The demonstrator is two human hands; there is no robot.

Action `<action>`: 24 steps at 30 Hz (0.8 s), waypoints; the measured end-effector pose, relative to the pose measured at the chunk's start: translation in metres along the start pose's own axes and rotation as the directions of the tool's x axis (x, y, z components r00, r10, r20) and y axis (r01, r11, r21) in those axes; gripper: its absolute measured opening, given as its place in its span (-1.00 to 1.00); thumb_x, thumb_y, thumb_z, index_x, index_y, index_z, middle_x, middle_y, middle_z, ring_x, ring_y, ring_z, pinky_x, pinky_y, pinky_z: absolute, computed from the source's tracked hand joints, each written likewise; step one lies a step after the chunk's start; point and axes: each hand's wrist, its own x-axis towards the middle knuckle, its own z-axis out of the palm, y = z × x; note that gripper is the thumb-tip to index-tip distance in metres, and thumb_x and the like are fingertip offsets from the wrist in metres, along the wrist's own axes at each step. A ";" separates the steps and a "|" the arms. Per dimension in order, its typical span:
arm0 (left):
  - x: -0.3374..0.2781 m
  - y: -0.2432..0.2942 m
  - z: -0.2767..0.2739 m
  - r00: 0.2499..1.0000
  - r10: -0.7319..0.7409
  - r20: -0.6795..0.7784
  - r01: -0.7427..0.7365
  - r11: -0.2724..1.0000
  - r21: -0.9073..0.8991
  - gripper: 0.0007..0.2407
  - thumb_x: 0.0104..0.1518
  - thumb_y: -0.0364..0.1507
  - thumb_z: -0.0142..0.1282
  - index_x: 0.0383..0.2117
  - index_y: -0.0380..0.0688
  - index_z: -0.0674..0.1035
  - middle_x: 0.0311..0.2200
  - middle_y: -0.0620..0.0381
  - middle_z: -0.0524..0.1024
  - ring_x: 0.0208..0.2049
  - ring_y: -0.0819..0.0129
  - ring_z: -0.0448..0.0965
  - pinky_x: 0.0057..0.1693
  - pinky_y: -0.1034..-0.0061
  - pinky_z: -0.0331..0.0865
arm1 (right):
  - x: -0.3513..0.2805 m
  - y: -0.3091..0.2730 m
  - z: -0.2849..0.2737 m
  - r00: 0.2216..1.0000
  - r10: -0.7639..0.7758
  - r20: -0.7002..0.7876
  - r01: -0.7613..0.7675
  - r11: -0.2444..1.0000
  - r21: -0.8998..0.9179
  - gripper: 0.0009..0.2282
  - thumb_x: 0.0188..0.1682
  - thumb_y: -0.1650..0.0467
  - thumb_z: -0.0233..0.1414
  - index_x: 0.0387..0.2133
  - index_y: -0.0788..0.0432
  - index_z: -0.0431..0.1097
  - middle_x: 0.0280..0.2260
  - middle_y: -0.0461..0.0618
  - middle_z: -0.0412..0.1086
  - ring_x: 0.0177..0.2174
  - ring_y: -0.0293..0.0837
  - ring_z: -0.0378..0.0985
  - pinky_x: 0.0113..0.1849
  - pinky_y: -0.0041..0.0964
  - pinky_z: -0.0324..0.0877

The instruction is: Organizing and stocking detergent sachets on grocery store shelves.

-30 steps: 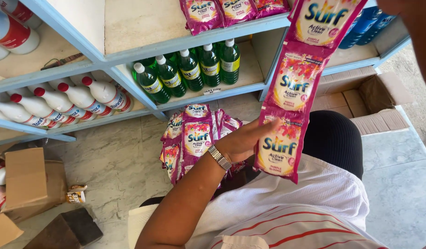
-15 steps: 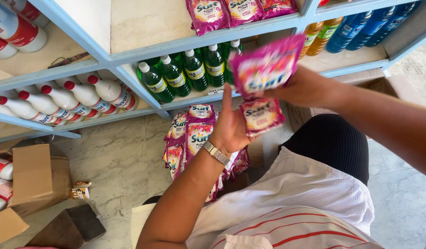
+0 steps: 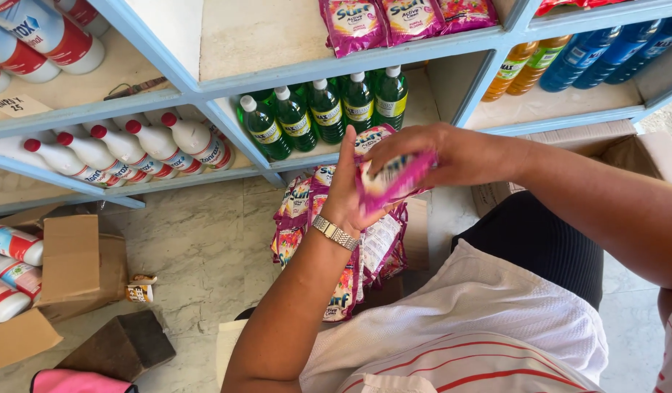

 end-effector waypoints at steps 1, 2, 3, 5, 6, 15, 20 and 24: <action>0.000 -0.002 0.002 1.000 0.010 0.009 -0.010 1.000 -0.003 -0.23 0.24 0.27 -0.21 0.16 -0.29 0.46 0.02 -0.18 0.55 0.02 0.02 0.59 0.18 0.13 0.48 | -0.003 0.007 0.002 0.998 -0.043 -0.048 0.044 0.999 0.026 -0.48 -0.23 0.55 0.22 0.09 0.18 0.38 0.08 0.05 0.43 0.14 -0.03 0.39 0.11 -0.13 0.33; -0.001 -0.004 0.004 1.000 0.012 0.007 -0.012 1.000 -0.006 -0.23 0.24 0.27 -0.21 0.16 -0.29 0.46 0.02 -0.18 0.55 0.02 0.02 0.59 0.18 0.13 0.48 | -0.005 0.020 0.001 0.998 -0.043 -0.046 0.044 0.999 0.028 -0.48 -0.23 0.55 0.22 0.09 0.18 0.38 0.08 0.05 0.43 0.14 -0.03 0.39 0.11 -0.13 0.33; -0.001 -0.005 0.006 0.999 0.041 0.023 -0.041 0.999 -0.021 -0.24 0.23 0.27 -0.25 0.19 -0.23 0.45 0.06 -0.16 0.53 0.06 0.02 0.56 0.19 0.10 0.45 | -0.007 0.033 0.001 0.961 0.237 -0.142 -0.208 0.959 0.193 -0.61 -0.07 0.50 0.15 0.07 0.15 0.41 -0.08 -0.06 0.46 -0.05 -0.19 0.42 -0.07 -0.27 0.37; -0.002 -0.008 0.013 0.997 0.067 0.039 -0.066 0.997 -0.037 -0.24 0.22 0.27 -0.28 0.21 -0.18 0.45 0.09 -0.14 0.51 0.09 0.01 0.53 0.21 0.06 0.43 | -0.010 0.046 -0.003 0.840 0.510 -0.183 -0.421 0.827 0.371 -0.74 0.09 0.46 0.08 0.06 0.10 0.45 -0.24 -0.17 0.49 -0.25 -0.35 0.44 -0.24 -0.41 0.41; -0.002 -0.009 0.017 0.996 0.073 0.058 -0.069 0.996 -0.055 -0.26 0.25 0.25 -0.30 0.23 -0.15 0.44 0.13 -0.13 0.50 0.12 -0.01 0.51 0.23 0.05 0.41 | -0.009 0.047 -0.006 0.824 0.514 -0.238 -0.420 0.836 0.352 -0.80 0.13 0.43 0.06 0.00 0.14 0.46 -0.30 -0.22 0.44 -0.30 -0.40 0.38 -0.29 -0.44 0.36; -0.002 -0.014 0.031 0.982 0.063 0.179 -0.039 0.990 -0.139 -0.33 0.31 0.20 -0.18 0.17 -0.20 0.45 0.10 -0.14 0.50 0.14 -0.14 0.51 0.27 0.05 0.39 | -0.007 0.024 0.001 0.864 0.380 -0.330 -0.345 0.925 0.162 -0.79 0.06 0.52 0.08 -0.04 0.21 0.47 -0.27 -0.15 0.49 -0.22 -0.39 0.45 -0.19 -0.43 0.41; 0.001 -0.002 0.018 0.997 0.064 0.051 -0.054 0.982 -0.179 -0.49 0.29 -0.02 -0.02 0.12 -0.22 0.47 0.06 -0.14 0.53 0.09 0.03 0.56 0.24 0.12 0.44 | -0.013 0.013 0.009 0.897 0.334 -0.289 -0.329 0.942 0.067 -0.64 -0.10 0.59 0.09 0.01 0.21 0.44 0.05 0.02 0.49 -0.01 -0.17 0.56 0.00 -0.31 0.44; 0.008 0.000 0.000 0.994 0.109 0.004 -0.108 0.990 -0.088 -0.68 0.31 -0.26 0.08 0.07 -0.20 0.49 -0.02 -0.08 0.55 -0.01 0.12 0.60 0.17 0.18 0.49 | -0.016 0.010 0.010 0.905 0.355 -0.233 -0.367 0.930 -0.007 -0.63 -0.04 0.59 0.05 0.06 0.11 0.46 0.19 0.07 0.38 0.15 -0.05 0.44 0.10 -0.22 0.33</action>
